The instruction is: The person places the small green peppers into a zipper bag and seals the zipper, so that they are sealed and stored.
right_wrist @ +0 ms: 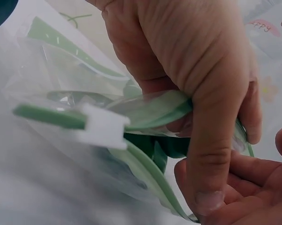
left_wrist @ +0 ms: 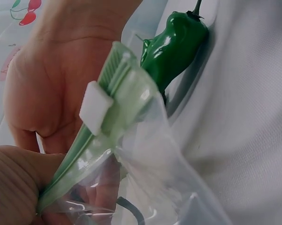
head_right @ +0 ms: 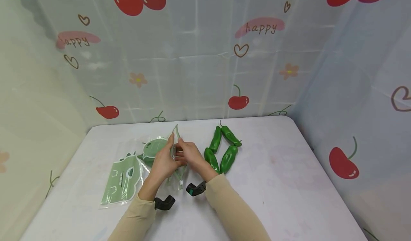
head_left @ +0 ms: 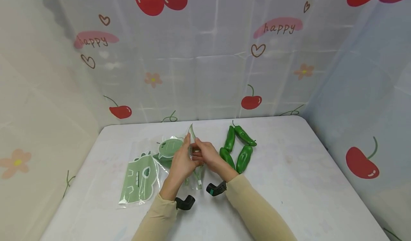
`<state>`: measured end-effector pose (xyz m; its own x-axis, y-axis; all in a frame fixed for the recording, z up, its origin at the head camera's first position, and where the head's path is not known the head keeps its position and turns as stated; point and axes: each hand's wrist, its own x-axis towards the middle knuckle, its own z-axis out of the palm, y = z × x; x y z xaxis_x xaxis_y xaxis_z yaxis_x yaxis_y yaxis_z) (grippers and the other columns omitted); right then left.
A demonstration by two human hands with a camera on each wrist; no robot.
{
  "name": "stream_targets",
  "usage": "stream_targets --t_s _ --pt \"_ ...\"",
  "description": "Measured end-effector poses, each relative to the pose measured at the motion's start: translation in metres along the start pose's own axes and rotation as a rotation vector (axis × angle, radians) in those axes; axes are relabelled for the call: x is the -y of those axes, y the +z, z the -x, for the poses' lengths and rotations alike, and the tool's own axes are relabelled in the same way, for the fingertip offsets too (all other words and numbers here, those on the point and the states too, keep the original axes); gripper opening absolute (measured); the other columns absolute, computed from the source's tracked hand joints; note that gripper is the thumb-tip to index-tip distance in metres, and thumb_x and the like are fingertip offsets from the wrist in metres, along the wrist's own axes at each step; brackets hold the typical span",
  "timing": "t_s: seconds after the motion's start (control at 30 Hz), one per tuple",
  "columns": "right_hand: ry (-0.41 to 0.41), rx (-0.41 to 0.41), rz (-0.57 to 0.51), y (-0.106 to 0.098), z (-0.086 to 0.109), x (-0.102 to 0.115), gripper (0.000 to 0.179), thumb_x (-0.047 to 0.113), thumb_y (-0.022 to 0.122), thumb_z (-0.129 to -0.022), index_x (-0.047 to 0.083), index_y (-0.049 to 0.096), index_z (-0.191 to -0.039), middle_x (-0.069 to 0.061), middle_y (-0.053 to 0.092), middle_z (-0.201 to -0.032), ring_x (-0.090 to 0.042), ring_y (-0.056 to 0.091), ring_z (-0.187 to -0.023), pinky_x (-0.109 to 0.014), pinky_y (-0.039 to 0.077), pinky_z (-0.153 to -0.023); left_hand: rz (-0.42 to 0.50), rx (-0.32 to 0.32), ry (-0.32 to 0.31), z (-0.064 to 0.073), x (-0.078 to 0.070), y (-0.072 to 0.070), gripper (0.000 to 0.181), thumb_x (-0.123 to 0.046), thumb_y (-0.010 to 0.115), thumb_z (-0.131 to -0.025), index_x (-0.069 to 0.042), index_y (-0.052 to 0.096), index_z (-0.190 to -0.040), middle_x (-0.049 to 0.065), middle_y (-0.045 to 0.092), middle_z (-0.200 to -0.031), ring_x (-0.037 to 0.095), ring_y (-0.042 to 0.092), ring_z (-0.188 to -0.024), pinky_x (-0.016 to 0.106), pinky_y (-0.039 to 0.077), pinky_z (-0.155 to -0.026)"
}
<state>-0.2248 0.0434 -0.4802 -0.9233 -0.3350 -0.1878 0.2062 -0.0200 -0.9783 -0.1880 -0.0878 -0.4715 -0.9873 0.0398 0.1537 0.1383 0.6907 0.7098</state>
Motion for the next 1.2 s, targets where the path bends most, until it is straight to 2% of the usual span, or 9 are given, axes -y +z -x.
stream_targets --t_s 0.2,0.3,0.5,0.7,0.8,0.9,1.07,1.2 --pt "-0.043 0.029 0.04 -0.01 0.005 0.007 0.055 0.035 0.037 -0.113 -0.01 0.062 -0.134 -0.028 0.065 -0.134 -0.033 0.069 -0.12 -0.038 0.057 -0.1 0.002 0.007 -0.007 0.0 0.0 0.0 0.116 -0.012 0.095 -0.07 -0.009 0.026 -0.164 0.018 0.037 -0.164 0.043 0.051 -0.139 0.055 0.051 -0.103" --pt "-0.051 0.022 0.057 -0.017 0.007 0.01 0.051 0.032 0.041 -0.113 -0.01 0.062 -0.134 -0.028 0.065 -0.133 -0.037 0.067 -0.121 -0.04 0.057 -0.1 -0.008 0.009 -0.018 0.0 0.0 -0.001 0.117 -0.014 0.095 -0.07 -0.01 0.026 -0.164 0.017 0.037 -0.165 0.043 0.051 -0.14 0.055 0.049 -0.106" --pt "-0.066 -0.028 0.117 -0.037 0.009 0.015 0.042 0.025 0.047 -0.111 -0.008 0.066 -0.129 -0.025 0.069 -0.125 -0.032 0.072 -0.109 -0.041 0.059 -0.096 -0.021 0.012 -0.022 -0.001 0.0 -0.001 0.118 -0.016 0.096 -0.07 -0.01 0.025 -0.165 0.016 0.037 -0.165 0.042 0.05 -0.141 0.054 0.047 -0.11" --pt "-0.074 -0.084 0.216 -0.062 0.013 0.019 0.036 0.025 0.053 -0.108 -0.001 0.07 -0.125 -0.02 0.071 -0.121 -0.036 0.07 -0.109 -0.032 0.061 -0.087 -0.012 0.015 -0.032 -0.001 0.0 -0.001 0.119 -0.016 0.096 -0.07 -0.012 0.024 -0.165 0.016 0.037 -0.165 0.041 0.05 -0.141 0.054 0.046 -0.111" --pt "-0.072 -0.122 0.259 -0.075 0.016 0.022 0.035 0.027 0.056 -0.107 0.001 0.071 -0.124 -0.019 0.072 -0.119 -0.033 0.069 -0.105 -0.03 0.059 -0.085 -0.006 0.015 -0.037 -0.001 -0.001 -0.001 0.119 -0.016 0.096 -0.07 -0.011 0.025 -0.165 0.016 0.037 -0.165 0.042 0.048 -0.142 0.054 0.045 -0.112" --pt "-0.073 -0.163 0.325 -0.087 0.018 0.025 0.033 0.029 0.059 -0.106 0.003 0.072 -0.123 -0.016 0.072 -0.115 -0.028 0.069 -0.1 -0.032 0.058 -0.084 -0.006 0.015 -0.04 -0.001 0.0 0.0 0.118 -0.016 0.096 -0.07 -0.011 0.025 -0.165 0.015 0.036 -0.165 0.042 0.047 -0.143 0.054 0.044 -0.113" --pt "-0.086 -0.209 0.41 -0.113 0.02 0.029 0.036 0.032 0.06 -0.105 0.004 0.07 -0.125 -0.017 0.071 -0.116 -0.033 0.064 -0.103 -0.04 0.055 -0.089 -0.002 0.019 -0.046 0.0 -0.001 0.0 0.118 -0.016 0.095 -0.072 -0.012 0.023 -0.165 0.015 0.034 -0.167 0.041 0.045 -0.145 0.054 0.042 -0.115" --pt "-0.098 -0.267 0.475 -0.136 0.019 0.032 0.038 0.032 0.061 -0.104 0.004 0.069 -0.129 -0.017 0.069 -0.12 -0.03 0.061 -0.104 -0.035 0.053 -0.087 0.004 0.021 -0.054 0.002 -0.001 0.0 0.118 -0.017 0.095 -0.072 -0.012 0.023 -0.165 0.014 0.033 -0.167 0.042 0.044 -0.145 0.055 0.042 -0.115"
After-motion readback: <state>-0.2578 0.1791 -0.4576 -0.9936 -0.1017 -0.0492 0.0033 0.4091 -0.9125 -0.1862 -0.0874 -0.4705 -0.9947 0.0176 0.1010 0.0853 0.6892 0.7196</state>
